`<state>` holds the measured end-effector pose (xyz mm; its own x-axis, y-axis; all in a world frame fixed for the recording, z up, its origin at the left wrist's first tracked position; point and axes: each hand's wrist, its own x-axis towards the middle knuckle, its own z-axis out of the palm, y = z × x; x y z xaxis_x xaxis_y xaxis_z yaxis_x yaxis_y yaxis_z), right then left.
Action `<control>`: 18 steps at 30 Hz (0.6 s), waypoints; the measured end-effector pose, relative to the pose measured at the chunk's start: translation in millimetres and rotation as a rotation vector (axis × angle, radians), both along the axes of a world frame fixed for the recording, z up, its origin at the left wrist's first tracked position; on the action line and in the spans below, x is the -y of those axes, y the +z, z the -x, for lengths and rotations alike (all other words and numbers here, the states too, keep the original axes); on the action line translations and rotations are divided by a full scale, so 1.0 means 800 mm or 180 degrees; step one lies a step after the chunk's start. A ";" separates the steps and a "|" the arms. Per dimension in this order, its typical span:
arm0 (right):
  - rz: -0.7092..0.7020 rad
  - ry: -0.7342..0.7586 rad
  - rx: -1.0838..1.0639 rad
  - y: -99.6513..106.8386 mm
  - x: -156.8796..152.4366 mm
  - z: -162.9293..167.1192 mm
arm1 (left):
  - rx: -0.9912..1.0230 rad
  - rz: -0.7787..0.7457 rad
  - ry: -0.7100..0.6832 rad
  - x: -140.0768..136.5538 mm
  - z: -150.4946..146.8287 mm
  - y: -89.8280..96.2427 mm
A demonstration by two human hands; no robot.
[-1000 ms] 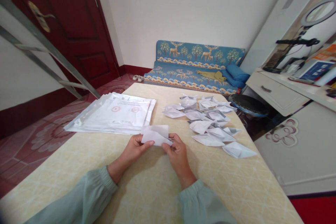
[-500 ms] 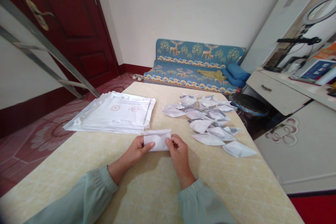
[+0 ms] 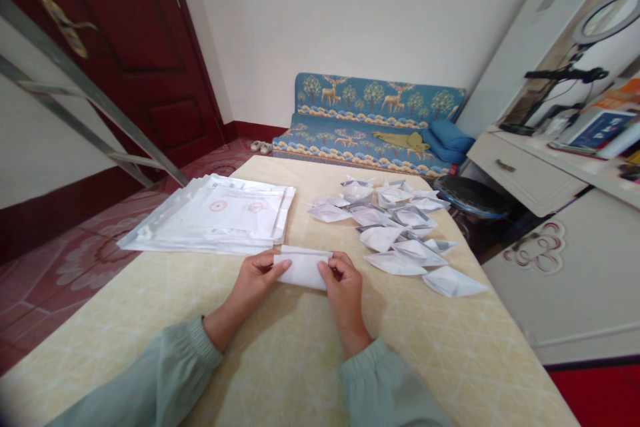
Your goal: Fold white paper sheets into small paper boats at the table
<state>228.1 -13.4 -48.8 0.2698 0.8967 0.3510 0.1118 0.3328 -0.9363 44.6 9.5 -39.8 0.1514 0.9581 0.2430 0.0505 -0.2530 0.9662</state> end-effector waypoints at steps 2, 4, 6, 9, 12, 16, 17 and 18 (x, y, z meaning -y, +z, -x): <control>0.0092 -0.0046 -0.0272 -0.003 -0.002 -0.002 | -0.0024 0.0029 0.0027 0.000 -0.001 -0.001; 0.0291 -0.0038 -0.0574 -0.007 -0.003 -0.003 | -0.0023 0.0102 0.0069 0.000 -0.002 -0.002; 0.0469 -0.0042 -0.0780 -0.010 -0.003 -0.004 | -0.0028 0.0200 0.0119 0.001 -0.004 -0.003; 0.0527 -0.0123 -0.0848 -0.011 -0.002 -0.004 | -0.0049 0.0299 0.0174 0.003 -0.004 -0.002; 0.0538 -0.0150 -0.0814 -0.011 -0.001 -0.003 | -0.0051 0.0238 0.0161 0.004 -0.004 0.000; 0.0595 -0.0072 -0.0800 -0.010 0.000 -0.004 | 0.0042 -0.0045 0.0209 0.003 -0.001 0.002; 0.0605 -0.0045 -0.0805 -0.010 0.001 -0.004 | 0.0060 -0.0120 0.0231 0.003 0.000 0.003; 0.0603 -0.0026 -0.0805 -0.010 0.001 -0.004 | 0.0069 -0.0181 0.0252 0.003 0.001 0.004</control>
